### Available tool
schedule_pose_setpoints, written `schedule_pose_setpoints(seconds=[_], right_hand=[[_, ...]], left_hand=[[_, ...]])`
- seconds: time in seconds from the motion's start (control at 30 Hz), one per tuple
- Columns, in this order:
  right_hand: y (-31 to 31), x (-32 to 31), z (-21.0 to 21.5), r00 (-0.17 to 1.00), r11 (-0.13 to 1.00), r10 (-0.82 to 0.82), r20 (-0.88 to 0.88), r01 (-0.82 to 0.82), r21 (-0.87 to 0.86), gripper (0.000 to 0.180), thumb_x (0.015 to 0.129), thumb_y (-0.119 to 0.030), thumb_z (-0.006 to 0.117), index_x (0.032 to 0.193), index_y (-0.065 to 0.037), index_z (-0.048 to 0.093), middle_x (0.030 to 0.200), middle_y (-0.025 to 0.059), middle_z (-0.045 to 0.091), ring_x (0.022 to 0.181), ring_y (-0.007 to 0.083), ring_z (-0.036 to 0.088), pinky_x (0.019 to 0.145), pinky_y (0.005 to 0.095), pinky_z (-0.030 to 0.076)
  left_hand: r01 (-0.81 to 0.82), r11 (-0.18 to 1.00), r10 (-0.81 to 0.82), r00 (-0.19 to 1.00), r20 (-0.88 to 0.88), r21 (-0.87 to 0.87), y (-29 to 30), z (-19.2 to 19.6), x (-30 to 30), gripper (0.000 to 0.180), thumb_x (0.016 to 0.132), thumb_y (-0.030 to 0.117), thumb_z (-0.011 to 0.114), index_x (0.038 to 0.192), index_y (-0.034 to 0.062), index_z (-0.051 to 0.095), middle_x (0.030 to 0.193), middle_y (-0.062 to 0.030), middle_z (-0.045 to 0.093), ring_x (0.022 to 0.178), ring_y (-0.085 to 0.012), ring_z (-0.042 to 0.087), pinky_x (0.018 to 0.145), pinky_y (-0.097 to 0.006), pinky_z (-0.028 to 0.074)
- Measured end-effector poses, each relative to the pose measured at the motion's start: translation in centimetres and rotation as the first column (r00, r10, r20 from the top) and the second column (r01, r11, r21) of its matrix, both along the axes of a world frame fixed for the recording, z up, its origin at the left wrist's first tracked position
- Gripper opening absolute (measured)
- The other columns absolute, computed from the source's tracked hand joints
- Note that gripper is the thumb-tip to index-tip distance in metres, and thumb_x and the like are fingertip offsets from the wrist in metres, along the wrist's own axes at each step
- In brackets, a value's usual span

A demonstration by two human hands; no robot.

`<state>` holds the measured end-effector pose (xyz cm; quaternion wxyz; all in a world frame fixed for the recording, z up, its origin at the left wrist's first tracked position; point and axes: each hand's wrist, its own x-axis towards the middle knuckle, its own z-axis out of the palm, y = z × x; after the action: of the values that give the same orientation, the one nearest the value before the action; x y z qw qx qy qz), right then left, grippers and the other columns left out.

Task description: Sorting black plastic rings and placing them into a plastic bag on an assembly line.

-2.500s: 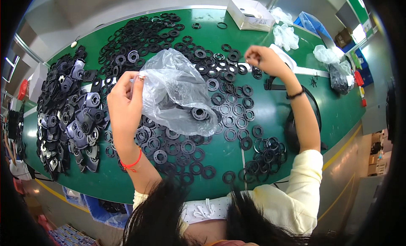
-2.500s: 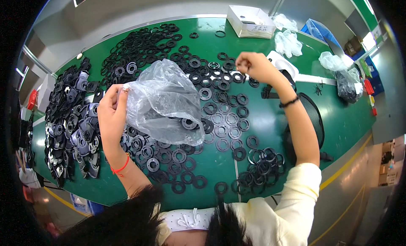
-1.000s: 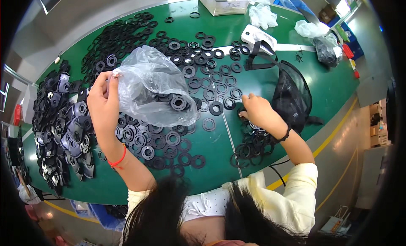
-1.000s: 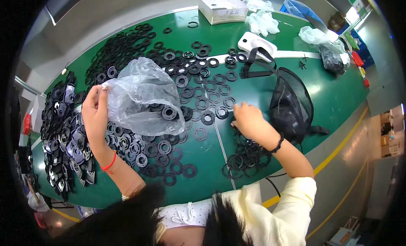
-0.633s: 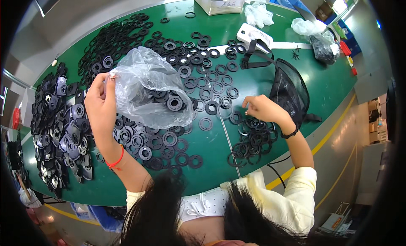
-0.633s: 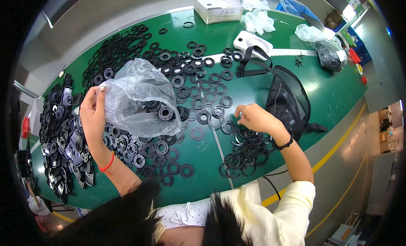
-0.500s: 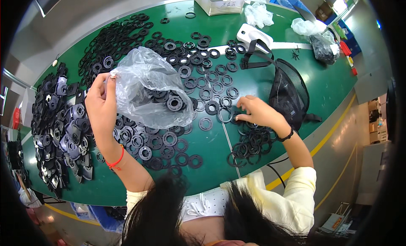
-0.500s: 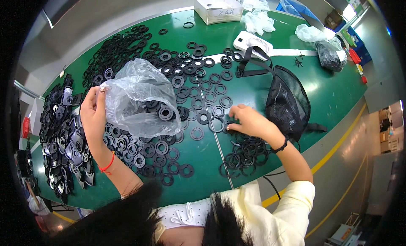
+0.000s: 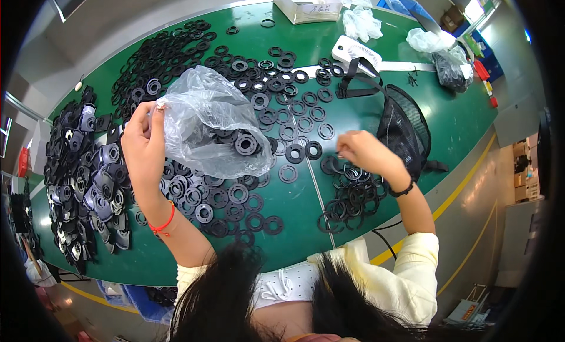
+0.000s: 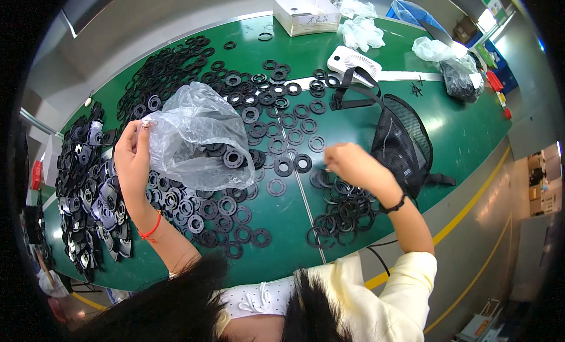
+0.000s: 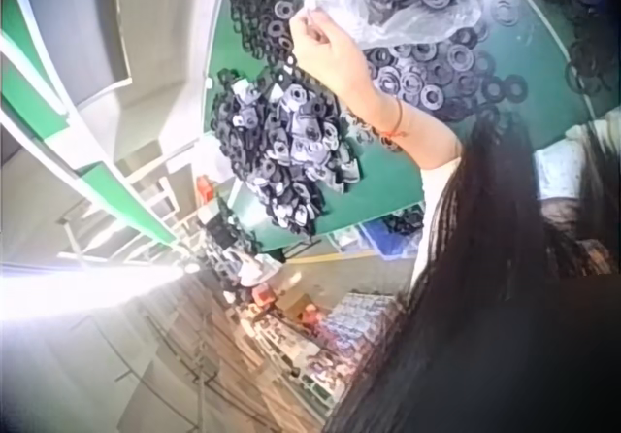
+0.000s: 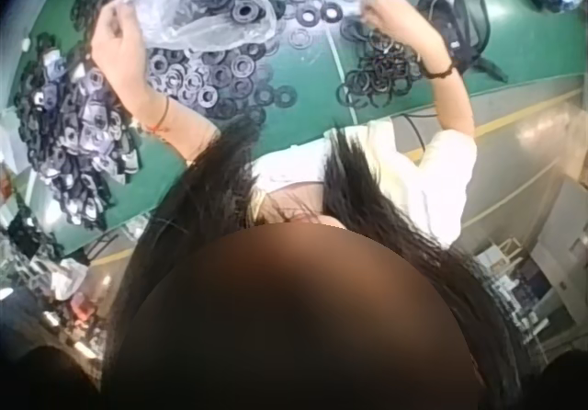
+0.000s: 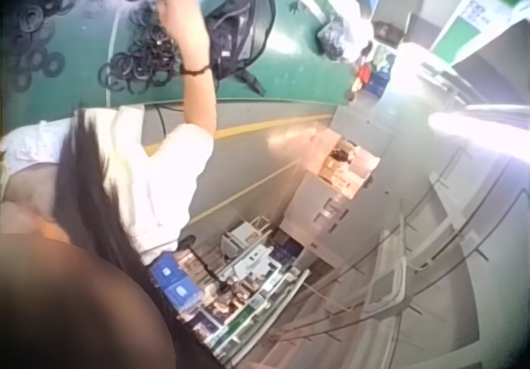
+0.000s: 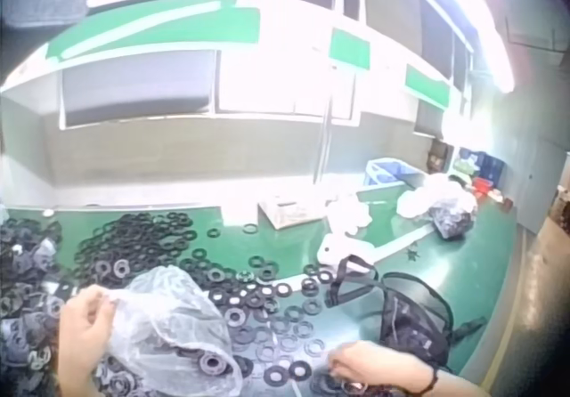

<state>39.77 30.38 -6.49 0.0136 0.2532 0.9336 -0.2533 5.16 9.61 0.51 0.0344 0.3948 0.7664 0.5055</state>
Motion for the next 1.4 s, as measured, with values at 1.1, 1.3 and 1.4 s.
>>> schedule_pose_setpoints(seconds=[1.1,1.3,1.4], right_hand=[[-2.8,-17.6,-7.5,0.847,0.776,0.488,-0.212,-0.31,0.549,0.071,0.078,-0.069,0.056,0.135,-0.028,0.05,0.139,0.0197,0.04,0.131,0.042,0.033,0.104,0.0651,0.023],[-0.1,-15.3,-7.6,0.797,0.743,0.517,-0.313,-0.236,0.626,0.038,0.079,-0.041,0.068,0.106,-0.016,0.062,0.112,0.0103,0.053,0.104,0.029,0.049,0.085,0.0411,0.038],[1.0,-14.3,-7.5,0.83,0.758,0.475,-0.293,-0.218,0.615,0.041,0.078,-0.04,0.069,0.109,-0.014,0.06,0.106,0.0085,0.053,0.095,0.028,0.05,0.081,0.0387,0.039]], left_hand=[[-0.578,0.498,0.591,0.772,0.235,0.646,-7.9,0.7,-4.6,0.028,0.098,0.014,0.045,0.114,-0.0058,0.055,0.102,-0.0063,0.06,0.09,-0.012,0.054,0.082,-0.025,0.044],[-0.505,0.528,0.453,0.848,0.276,0.683,-8.7,0.5,-5.0,0.015,0.096,0.011,0.045,0.096,-0.0004,0.055,0.089,-0.0015,0.057,0.08,-0.0086,0.052,0.073,-0.023,0.042],[-0.415,0.558,0.402,0.893,0.203,0.719,-7.7,0.7,-5.1,0.014,0.096,0.007,0.045,0.097,-0.0008,0.056,0.086,0.0001,0.058,0.076,-0.0067,0.052,0.069,-0.021,0.042]])
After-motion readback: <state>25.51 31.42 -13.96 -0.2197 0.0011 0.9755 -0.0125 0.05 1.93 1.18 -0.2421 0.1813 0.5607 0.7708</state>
